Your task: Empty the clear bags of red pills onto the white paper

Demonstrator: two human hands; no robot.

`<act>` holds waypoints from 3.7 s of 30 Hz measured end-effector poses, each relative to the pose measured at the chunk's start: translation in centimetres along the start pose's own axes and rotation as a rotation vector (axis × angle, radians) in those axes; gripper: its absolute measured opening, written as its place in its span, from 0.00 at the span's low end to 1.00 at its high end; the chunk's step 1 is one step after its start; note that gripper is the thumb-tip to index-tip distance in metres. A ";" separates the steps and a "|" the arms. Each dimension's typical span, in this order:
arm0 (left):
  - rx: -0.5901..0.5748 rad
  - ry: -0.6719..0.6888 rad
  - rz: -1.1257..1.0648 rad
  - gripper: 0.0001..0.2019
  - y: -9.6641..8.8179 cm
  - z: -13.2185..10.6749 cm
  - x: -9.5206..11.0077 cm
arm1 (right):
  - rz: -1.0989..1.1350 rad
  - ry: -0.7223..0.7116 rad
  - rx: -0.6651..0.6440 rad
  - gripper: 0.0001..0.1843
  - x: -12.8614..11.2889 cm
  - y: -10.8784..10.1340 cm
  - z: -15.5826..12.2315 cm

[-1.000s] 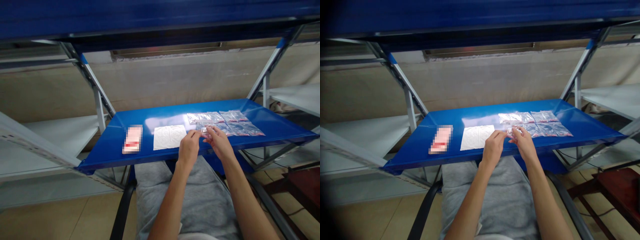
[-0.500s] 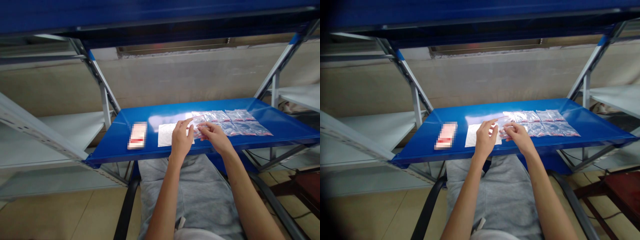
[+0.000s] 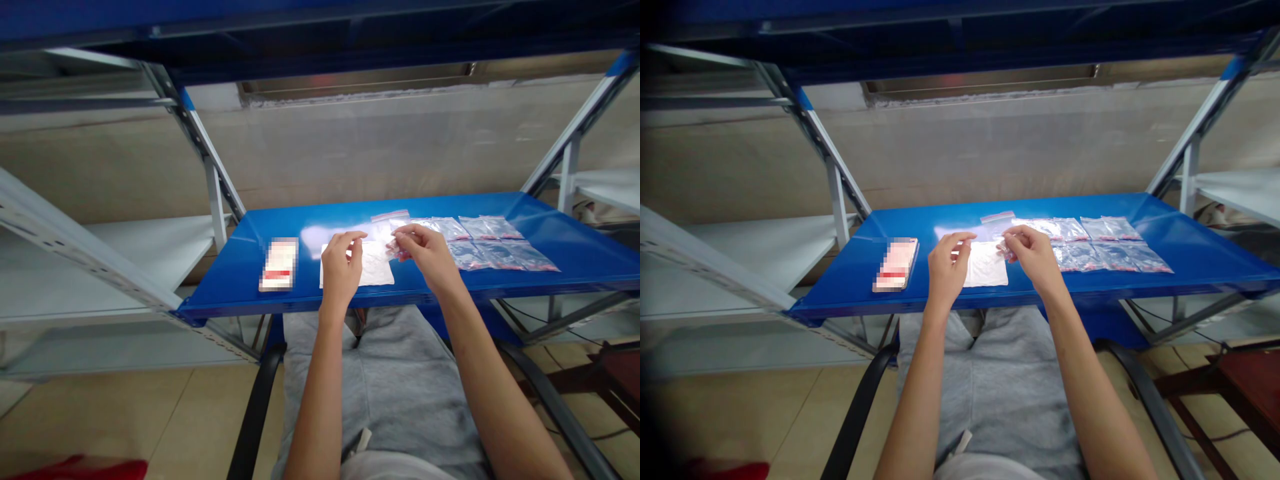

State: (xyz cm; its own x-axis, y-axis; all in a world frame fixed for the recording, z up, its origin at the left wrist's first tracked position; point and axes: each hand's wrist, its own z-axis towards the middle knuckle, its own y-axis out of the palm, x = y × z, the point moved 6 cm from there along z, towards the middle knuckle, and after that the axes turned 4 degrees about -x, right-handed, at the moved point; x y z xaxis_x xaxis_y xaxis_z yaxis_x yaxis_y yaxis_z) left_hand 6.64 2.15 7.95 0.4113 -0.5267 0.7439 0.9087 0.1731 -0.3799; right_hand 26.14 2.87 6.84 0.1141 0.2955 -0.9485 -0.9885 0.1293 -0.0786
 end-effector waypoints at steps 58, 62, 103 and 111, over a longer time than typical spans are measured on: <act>0.019 -0.228 -0.445 0.09 -2.2 0.8 -2.8 | 0.032 0.199 -0.486 0.20 -1.6 5.4 0.0; 0.012 -0.232 -0.427 0.08 -2.0 0.8 -2.7 | 0.101 0.226 -0.488 0.20 -1.1 5.1 -0.2; -0.122 -0.315 -0.331 0.10 -1.3 0.5 -3.4 | -0.044 0.152 -0.367 0.20 -0.7 3.2 0.0; -0.142 -0.329 -0.319 0.14 -1.4 0.3 -3.5 | -0.009 0.170 -0.421 0.19 -0.6 4.2 -0.2</act>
State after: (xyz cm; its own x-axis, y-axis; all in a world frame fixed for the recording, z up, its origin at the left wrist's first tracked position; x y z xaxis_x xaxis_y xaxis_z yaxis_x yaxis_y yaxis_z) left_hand 4.01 4.01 6.06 0.1352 -0.2395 0.9614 0.9840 -0.0813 -0.1586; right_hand 21.90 3.05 7.06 0.1396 0.1316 -0.9814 -0.9458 -0.2757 -0.1715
